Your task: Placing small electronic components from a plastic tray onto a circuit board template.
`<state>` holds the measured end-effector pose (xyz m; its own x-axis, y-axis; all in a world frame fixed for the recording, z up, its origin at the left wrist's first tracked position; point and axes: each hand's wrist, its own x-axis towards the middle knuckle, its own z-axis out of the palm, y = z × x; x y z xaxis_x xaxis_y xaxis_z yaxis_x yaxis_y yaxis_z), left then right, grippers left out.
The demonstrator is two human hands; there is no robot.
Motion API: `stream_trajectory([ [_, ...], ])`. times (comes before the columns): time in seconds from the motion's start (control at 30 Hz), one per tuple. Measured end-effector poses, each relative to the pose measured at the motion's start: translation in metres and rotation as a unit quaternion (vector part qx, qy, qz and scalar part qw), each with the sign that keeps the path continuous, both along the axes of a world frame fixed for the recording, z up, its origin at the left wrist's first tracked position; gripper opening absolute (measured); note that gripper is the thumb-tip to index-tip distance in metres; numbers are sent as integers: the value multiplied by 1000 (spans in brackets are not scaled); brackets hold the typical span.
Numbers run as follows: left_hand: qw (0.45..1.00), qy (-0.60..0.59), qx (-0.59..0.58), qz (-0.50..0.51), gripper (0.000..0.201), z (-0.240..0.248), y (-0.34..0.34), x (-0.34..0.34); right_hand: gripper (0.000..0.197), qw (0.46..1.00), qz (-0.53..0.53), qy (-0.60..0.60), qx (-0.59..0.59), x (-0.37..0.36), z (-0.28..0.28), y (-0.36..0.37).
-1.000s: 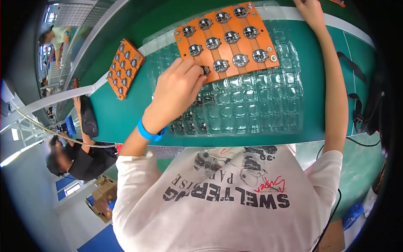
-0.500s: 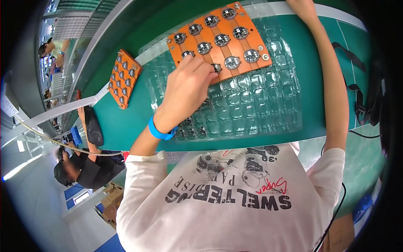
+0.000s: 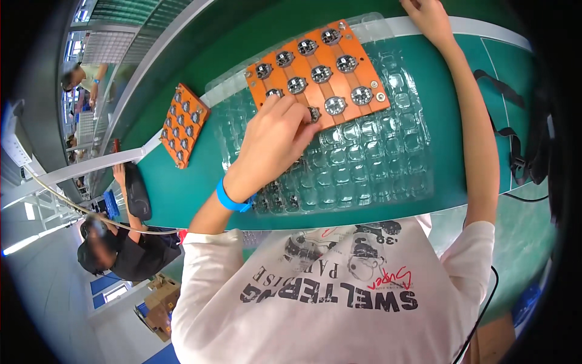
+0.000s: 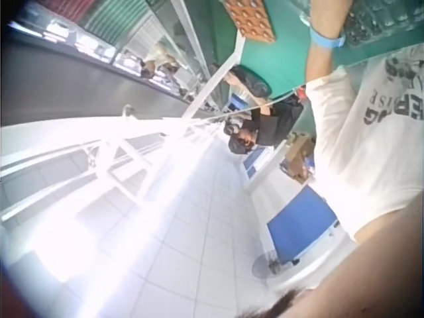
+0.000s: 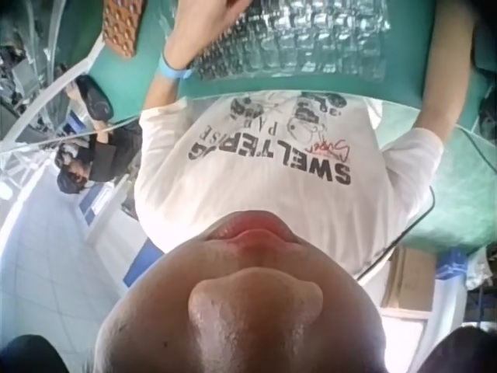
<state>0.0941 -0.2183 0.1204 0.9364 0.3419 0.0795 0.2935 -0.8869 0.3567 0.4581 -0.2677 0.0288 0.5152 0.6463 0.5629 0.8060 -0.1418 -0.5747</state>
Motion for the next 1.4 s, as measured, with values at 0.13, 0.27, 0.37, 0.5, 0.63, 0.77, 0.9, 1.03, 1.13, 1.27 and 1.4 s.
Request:
stream_trajectory([
  [0.13, 999, -23, -27, 7, 29, 2, 0, -3, 13, 1000, -5, 8, 2, -1, 1, 0],
  [0.27, 1000, 11, 12, 27, 46, 6, 5, -9, 14, 1000, -4, 10, 0, -3, 2, 0],
  [0.37, 997, 8, 68, 35, 65, 6, 2, -9, 14, 1000, 1, -2, 8, 0, -1, -1],
  [0.5, 995, -9, 89, 54, 92, 4, 6, -19, 14, 1000, -13, -13, 6, -1, -1, 2],
  [0.63, 998, -31, 49, 40, 86, 3, 9, -24, 13, 1000, -5, -17, 6, 1, -2, 2],
  [0.77, 995, -73, 24, 57, 70, 5, 27, -32, 13, 1000, -23, -9, -10, 1, 0, -2],
  [0.9, 993, -66, 16, 93, 56, 6, 34, -34, 13, 1000, -13, -3, 4, 1, -1, -4],
  [1.03, 976, -95, -31, 194, 37, -7, 71, -49, 14, 1000, 7, -3, 5, -3, -2, 12],
  [1.13, 980, -119, -50, 153, 26, -22, 96, -28, 14, 999, -28, -12, -11, 8, 8, -10],
  [1.27, 984, -86, -41, 150, 23, -35, 124, -51, 13, 1000, 18, 18, 7, -7, -5, 21],
  [1.4, 988, -105, -62, 97, 25, -41, 131, -31, 13, 1000, -15, 12, -17, 8, 11, 0],
])
